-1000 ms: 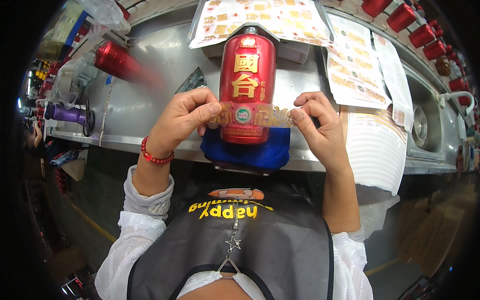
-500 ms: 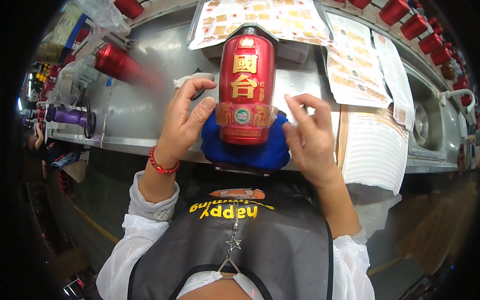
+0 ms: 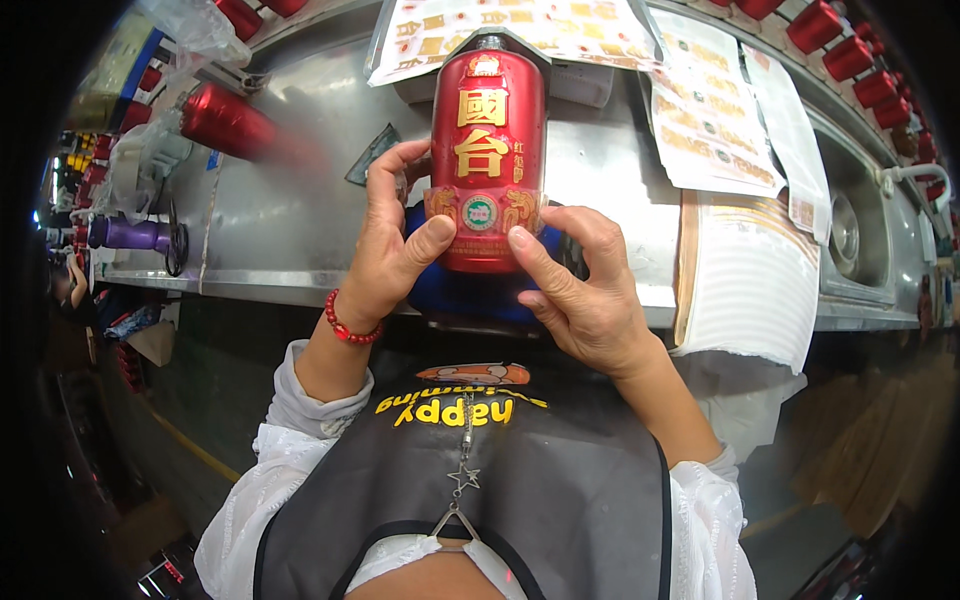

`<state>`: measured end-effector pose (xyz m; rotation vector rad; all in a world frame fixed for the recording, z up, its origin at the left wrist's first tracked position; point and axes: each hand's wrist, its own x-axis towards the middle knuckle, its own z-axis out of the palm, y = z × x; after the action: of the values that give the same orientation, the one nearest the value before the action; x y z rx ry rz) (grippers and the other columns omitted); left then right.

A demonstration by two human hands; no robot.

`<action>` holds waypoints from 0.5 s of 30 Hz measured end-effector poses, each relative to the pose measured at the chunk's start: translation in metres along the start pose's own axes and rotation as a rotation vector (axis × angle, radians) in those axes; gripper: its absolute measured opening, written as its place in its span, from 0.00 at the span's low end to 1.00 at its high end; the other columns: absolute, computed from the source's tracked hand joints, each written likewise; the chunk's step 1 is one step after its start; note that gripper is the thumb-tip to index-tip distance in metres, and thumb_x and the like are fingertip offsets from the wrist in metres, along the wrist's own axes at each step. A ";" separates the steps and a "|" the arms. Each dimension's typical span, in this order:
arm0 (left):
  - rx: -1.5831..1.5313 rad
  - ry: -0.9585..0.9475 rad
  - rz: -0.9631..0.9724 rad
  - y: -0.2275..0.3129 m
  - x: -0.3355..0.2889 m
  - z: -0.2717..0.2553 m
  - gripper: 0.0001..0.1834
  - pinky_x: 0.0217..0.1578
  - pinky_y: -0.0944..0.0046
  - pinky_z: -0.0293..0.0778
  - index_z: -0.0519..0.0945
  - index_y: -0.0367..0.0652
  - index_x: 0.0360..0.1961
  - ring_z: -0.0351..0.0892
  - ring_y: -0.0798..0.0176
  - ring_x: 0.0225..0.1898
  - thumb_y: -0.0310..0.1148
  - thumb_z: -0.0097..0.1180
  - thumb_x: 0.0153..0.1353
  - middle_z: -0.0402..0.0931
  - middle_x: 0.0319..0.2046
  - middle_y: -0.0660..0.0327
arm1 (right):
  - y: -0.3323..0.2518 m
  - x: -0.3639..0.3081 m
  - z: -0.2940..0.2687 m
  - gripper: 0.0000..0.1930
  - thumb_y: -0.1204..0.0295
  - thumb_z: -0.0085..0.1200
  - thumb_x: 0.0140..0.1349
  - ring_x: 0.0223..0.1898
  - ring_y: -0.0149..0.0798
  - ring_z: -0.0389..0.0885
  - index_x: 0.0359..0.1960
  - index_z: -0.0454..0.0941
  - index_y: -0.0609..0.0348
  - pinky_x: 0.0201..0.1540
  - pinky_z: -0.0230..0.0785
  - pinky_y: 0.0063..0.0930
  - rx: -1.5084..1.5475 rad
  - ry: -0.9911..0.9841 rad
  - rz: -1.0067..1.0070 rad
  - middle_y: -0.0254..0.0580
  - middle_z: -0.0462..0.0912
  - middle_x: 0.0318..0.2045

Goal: The person applies gold decorative stickers to red cylindrical bottles. They peel each sticker from a sheet, align it on the bottle, and smooth it down with a green squeegee. The person repeats this process on multiple bottles, rotating them to ensure the sticker adheres evenly.

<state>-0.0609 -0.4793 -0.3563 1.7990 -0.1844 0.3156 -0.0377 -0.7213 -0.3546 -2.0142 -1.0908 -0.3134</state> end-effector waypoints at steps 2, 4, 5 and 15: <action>-0.037 0.000 -0.033 0.003 0.000 0.001 0.45 0.68 0.53 0.57 0.59 0.36 0.67 0.64 0.53 0.65 0.55 0.64 0.62 0.65 0.61 0.48 | 0.000 0.000 0.002 0.27 0.71 0.67 0.56 0.58 0.53 0.70 0.61 0.80 0.51 0.61 0.66 0.45 -0.015 -0.004 0.002 0.50 0.70 0.58; -0.083 -0.014 -0.046 0.003 0.000 0.000 0.45 0.68 0.53 0.57 0.58 0.36 0.67 0.64 0.53 0.65 0.55 0.65 0.62 0.65 0.61 0.48 | 0.000 0.000 0.003 0.29 0.73 0.68 0.54 0.57 0.53 0.71 0.60 0.80 0.51 0.60 0.67 0.45 -0.036 0.002 -0.005 0.50 0.71 0.57; -0.110 -0.027 -0.043 0.001 -0.001 -0.002 0.45 0.68 0.52 0.57 0.58 0.36 0.67 0.63 0.53 0.65 0.55 0.65 0.62 0.65 0.62 0.48 | 0.001 0.000 0.003 0.29 0.73 0.68 0.53 0.57 0.53 0.71 0.60 0.80 0.50 0.60 0.67 0.46 -0.046 0.004 -0.008 0.50 0.71 0.57; 0.012 -0.049 -0.007 -0.002 -0.003 -0.004 0.47 0.68 0.53 0.57 0.56 0.35 0.69 0.63 0.52 0.67 0.55 0.64 0.63 0.63 0.63 0.47 | 0.000 0.002 0.001 0.27 0.69 0.68 0.54 0.56 0.54 0.73 0.59 0.81 0.50 0.59 0.68 0.46 -0.068 -0.006 -0.019 0.51 0.72 0.56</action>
<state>-0.0637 -0.4751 -0.3584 1.8197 -0.2108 0.2687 -0.0367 -0.7193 -0.3537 -2.0673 -1.1173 -0.3590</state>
